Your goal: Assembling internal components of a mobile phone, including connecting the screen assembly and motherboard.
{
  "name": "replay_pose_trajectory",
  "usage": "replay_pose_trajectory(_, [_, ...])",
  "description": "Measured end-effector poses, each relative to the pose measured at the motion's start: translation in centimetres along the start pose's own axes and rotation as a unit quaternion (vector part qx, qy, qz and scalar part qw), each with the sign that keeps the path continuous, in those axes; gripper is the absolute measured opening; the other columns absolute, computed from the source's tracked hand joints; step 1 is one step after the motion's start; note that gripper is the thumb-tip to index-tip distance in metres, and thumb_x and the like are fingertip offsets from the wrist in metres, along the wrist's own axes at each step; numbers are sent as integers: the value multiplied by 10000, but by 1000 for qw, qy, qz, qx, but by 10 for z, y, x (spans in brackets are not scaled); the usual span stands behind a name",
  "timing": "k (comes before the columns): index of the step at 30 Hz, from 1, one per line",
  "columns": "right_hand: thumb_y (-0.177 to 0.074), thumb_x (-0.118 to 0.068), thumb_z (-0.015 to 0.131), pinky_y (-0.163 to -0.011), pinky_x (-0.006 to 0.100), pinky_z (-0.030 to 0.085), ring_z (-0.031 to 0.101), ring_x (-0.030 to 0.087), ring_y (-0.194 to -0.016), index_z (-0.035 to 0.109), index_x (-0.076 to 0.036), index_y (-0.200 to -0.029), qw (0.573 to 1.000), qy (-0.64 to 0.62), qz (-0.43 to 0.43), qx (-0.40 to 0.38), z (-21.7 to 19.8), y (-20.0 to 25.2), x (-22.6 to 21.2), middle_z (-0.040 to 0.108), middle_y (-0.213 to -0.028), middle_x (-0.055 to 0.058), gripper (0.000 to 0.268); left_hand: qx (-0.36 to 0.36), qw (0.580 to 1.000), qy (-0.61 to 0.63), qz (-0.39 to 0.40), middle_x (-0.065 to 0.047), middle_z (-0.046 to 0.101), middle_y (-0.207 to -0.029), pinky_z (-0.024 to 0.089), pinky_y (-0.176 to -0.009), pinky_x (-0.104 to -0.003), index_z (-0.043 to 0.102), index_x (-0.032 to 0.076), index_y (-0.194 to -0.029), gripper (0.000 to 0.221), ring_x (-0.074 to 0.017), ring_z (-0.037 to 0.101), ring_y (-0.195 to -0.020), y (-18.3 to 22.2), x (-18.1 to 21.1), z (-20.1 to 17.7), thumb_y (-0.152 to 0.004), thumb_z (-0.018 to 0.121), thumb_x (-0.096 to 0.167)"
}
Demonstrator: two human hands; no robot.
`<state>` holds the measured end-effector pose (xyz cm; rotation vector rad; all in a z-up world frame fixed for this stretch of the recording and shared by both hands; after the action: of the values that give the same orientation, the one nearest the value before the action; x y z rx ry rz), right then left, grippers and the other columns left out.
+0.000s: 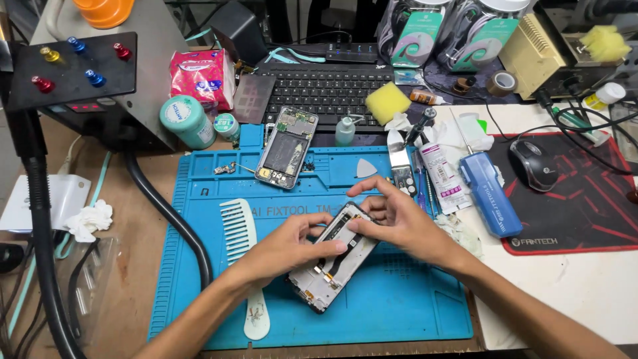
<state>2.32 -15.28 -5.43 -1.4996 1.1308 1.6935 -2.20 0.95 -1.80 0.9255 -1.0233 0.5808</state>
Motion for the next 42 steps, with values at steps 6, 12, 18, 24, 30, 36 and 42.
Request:
replay_pose_trajectory(6, [-887, -169, 774, -739, 375, 601, 727, 198, -766, 611, -81, -1278, 984, 163, -73, -8, 26, -24, -54, 742, -886, 152, 434, 96, 994, 28, 36, -187, 775, -910, 639, -572, -372, 644, -12, -1032, 291, -269, 770, -691, 4, -6, -51, -813, 771, 131])
replay_pose_trajectory(12, [-940, -85, 708, -808, 438, 588, 746, 292, -825, 720, -69, -1130, 898, 376, -227, 3, 59, -46, -101, 736, -911, 140, 191, 298, 924, 164, 177, -179, 741, -980, 644, -711, -416, 596, 18, -1246, 384, -269, 763, -839, 17, -10, -147, -873, 676, 53])
replay_pose_trajectory(18, [-972, -148, 688, -784, 432, 539, 695, 296, -870, 684, -106, -1079, 820, 503, -269, -46, 91, -82, -87, 647, -927, 84, 115, 386, 874, 219, 197, -179, 729, -993, 643, -700, -430, 591, 26, -1226, 363, -260, 750, -854, 25, -23, -166, -873, 671, 65])
replay_pose_trajectory(24, [-905, -215, 754, -870, 427, 473, 676, 258, -906, 697, -134, -1103, 830, 513, -215, -44, 104, -105, -71, 630, -940, 45, 221, 382, 875, 215, 206, -216, 740, -1001, 647, -693, -442, 607, 7, -1224, 354, -297, 759, -852, 25, -22, -164, -877, 666, 46])
replay_pose_trajectory(30, [-885, -244, 746, -906, 400, 442, 678, 237, -939, 679, -162, -1063, 840, 518, -153, -43, 112, -117, -61, 618, -942, 16, 207, 376, 882, 205, 199, -243, 740, -1017, 649, -701, -459, 603, 3, -1248, 357, -331, 764, -870, 27, -17, -159, -894, 636, 32])
replay_pose_trajectory(36, [-832, -239, 767, -836, 391, 446, 703, 224, -893, 690, -148, -1021, 877, 473, -80, -20, 108, -126, -55, 642, -918, 20, 224, 367, 887, 193, 204, -235, 739, -1020, 652, -709, -456, 590, 0, -1258, 358, -315, 764, -872, 27, -16, -158, -904, 630, 41])
replay_pose_trajectory(42, [-786, -223, 777, -789, 401, 524, 753, 268, -815, 751, -103, -912, 910, 413, -10, -33, 110, -140, -52, 711, -803, 60, 177, 360, 890, 187, 207, -237, 737, -1026, 649, -732, -454, 584, -4, -1275, 362, -315, 760, -881, 27, -16, -158, -916, 609, 35])
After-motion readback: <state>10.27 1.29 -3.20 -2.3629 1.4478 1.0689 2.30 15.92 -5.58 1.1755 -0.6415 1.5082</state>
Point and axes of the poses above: each hand's wrist, its own y-axis away from the middle knuckle, its own z-axis out of the palm, x = y × z, the point moved 7 cm from there along -y, towards the middle knuckle
